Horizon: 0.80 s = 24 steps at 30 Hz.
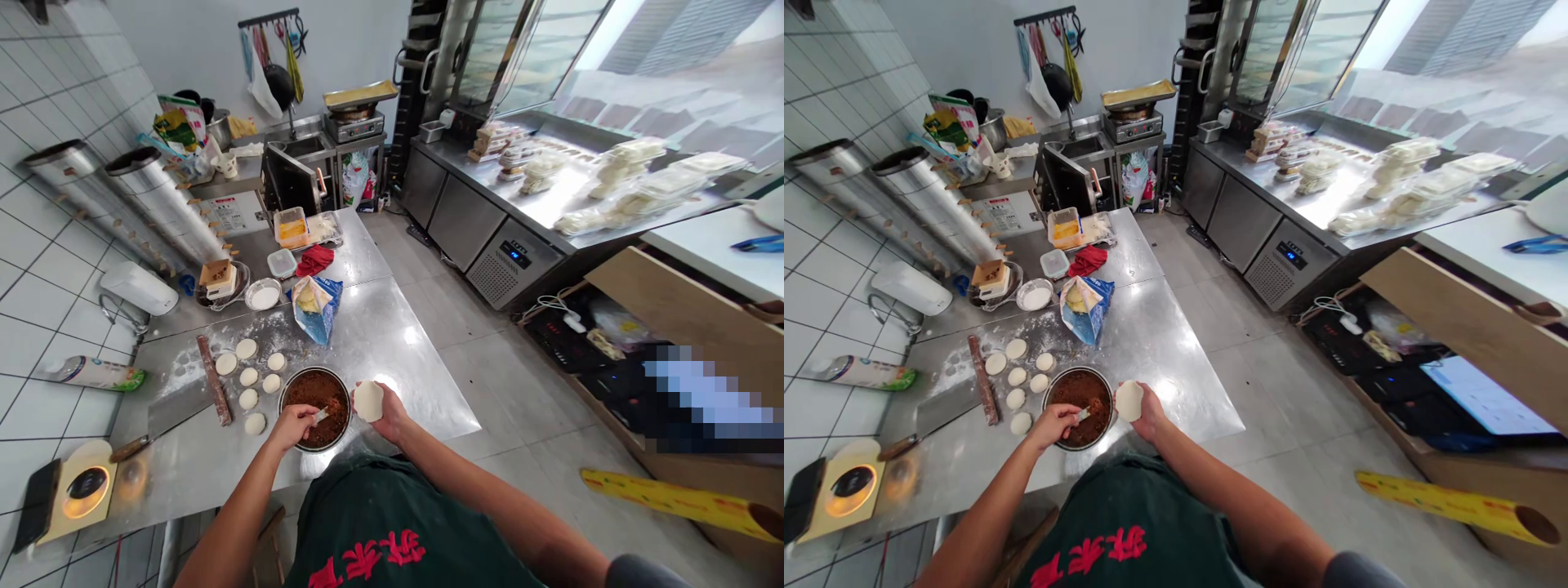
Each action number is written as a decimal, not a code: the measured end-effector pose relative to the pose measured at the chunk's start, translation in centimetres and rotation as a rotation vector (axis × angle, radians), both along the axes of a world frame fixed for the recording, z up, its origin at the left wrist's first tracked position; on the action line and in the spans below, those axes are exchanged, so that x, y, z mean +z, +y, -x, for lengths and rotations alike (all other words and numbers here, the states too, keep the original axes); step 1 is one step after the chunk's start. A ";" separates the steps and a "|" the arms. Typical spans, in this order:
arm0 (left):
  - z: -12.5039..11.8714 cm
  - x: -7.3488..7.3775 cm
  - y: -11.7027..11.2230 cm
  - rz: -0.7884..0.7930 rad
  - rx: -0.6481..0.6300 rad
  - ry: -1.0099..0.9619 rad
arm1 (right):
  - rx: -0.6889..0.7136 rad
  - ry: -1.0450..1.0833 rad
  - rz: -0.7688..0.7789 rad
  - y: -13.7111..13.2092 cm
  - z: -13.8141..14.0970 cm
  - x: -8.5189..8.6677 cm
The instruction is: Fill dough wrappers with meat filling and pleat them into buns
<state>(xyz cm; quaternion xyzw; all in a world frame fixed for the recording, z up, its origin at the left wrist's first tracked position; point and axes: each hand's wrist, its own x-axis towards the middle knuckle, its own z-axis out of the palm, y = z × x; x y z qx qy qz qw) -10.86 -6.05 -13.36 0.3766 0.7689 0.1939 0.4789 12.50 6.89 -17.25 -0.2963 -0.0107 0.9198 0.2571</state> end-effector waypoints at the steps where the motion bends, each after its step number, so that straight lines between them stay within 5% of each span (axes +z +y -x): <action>1: 0.2 1.0 0.3 -0.022 0.010 0.018 | 0.002 0.004 -0.015 0.2 0.7 0.3; 6: -0.4 6.6 1.6 -0.165 0.031 0.183 | 0.052 0.058 -0.019 0.6 6.1 2.8; 9: -3.1 8.5 1.4 -0.339 -0.043 0.534 | 0.046 0.159 -0.006 0.5 8.7 4.8; 12: -5.8 8.9 0.1 -0.358 -0.209 0.851 | -0.022 0.239 -0.015 0.5 9.0 6.8; 16: -7.3 8.8 -1.4 -0.366 -0.250 0.931 | -0.046 0.254 -0.033 0.7 7.3 8.0; 24: -5.7 9.4 -1.2 -0.330 -0.268 0.786 | 0.044 0.293 -0.035 1.2 5.6 6.0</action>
